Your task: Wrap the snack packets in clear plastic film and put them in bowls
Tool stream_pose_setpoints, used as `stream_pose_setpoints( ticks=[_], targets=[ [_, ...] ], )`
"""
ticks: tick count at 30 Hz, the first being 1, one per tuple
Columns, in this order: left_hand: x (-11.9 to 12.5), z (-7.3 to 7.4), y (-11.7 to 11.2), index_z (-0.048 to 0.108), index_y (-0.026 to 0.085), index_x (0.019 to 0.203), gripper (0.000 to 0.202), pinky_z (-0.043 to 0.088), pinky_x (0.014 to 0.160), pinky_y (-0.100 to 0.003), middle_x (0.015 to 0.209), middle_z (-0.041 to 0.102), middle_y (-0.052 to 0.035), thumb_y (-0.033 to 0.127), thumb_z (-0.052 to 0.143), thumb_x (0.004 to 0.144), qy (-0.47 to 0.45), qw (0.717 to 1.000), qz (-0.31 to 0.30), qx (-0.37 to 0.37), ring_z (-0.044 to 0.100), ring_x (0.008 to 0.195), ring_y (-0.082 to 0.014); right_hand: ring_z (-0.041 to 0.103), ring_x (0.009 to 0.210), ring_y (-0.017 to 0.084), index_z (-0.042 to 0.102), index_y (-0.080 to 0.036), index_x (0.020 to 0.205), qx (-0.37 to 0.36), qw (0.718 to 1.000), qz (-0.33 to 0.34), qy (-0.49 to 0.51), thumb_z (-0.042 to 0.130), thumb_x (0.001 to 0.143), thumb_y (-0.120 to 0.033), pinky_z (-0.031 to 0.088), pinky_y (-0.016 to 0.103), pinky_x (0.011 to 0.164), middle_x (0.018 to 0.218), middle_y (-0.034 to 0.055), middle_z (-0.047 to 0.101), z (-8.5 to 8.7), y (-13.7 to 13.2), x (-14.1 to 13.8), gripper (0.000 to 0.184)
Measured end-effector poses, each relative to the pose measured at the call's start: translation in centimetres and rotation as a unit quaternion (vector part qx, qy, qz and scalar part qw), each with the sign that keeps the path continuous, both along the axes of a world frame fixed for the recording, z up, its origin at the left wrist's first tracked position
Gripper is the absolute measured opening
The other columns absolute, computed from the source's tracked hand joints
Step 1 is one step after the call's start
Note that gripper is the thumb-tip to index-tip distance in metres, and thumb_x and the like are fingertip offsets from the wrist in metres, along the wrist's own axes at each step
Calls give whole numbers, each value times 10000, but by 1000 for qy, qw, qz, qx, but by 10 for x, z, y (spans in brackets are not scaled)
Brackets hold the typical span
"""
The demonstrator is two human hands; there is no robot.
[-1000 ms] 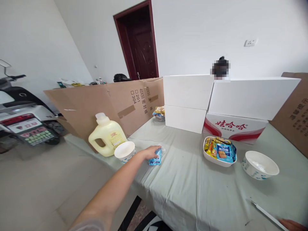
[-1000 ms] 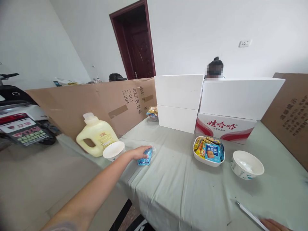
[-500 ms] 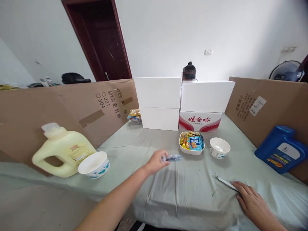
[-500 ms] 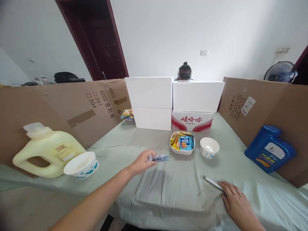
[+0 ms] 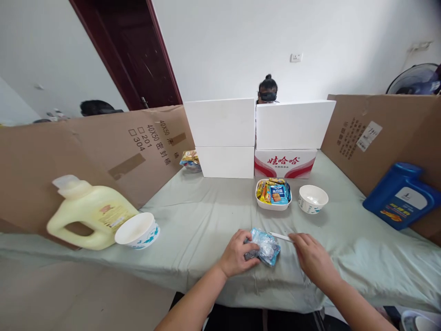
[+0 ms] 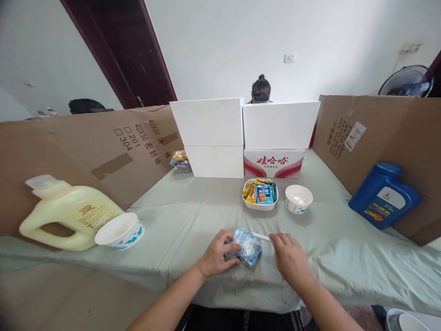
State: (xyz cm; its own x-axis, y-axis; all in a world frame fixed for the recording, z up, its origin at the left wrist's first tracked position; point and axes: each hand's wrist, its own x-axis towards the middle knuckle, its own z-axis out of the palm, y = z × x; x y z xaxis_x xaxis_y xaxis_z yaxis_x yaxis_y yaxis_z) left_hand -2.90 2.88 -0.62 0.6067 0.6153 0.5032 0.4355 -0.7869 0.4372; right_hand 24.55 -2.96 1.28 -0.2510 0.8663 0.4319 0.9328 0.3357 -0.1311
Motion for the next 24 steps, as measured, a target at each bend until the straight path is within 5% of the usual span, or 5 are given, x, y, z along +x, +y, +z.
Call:
stream_pose_setpoints(
  ticks=[6, 10, 15, 20, 24],
  targets=[
    [0, 0, -2, 624, 179, 890, 226, 468, 776, -353, 900, 598, -71, 385, 670, 806, -36, 999, 36, -20, 536, 863, -220, 614, 863, 196, 606, -227, 1186, -58, 995, 67, -54, 425, 811, -7, 472, 294, 746, 959, 49, 667, 9, 0, -44, 470],
    [-1, -3, 1, 580, 182, 791, 142, 456, 746, -317, 833, 600, -52, 279, 519, 876, -110, 988, 87, -70, 547, 806, -189, 621, 909, 183, 619, -228, 1175, -65, 997, 28, -41, 380, 852, -40, 481, 304, 800, 1027, 59, 672, -9, -15, 22, 444],
    [-4, -18, 12, 543, 185, 800, 205, 454, 606, -230, 713, 593, 6, 372, 505, 876, -253, 927, 196, -197, 546, 624, -126, 614, 924, 256, 689, -213, 1002, 11, 996, -88, -32, 423, 917, -227, 485, 401, 781, 993, 90, 693, -22, -29, 86, 280],
    [-6, -27, 19, 483, 196, 820, 170, 482, 604, -218, 816, 637, -15, 361, 506, 857, -266, 917, 224, -197, 606, 678, -128, 600, 1025, 236, 640, -223, 1097, 13, 995, -16, 97, 476, 934, -392, 495, 382, 893, 1094, 93, 656, -7, -18, 1, 287],
    [-8, -24, 16, 515, 198, 861, 109, 468, 592, -208, 734, 595, 17, 302, 515, 827, -242, 923, 245, -170, 581, 619, -118, 576, 1109, 270, 498, -203, 1326, -56, 991, 8, 122, 663, 795, -392, 507, 379, 891, 1246, 116, 581, -2, 2, -77, 586]
  ],
)
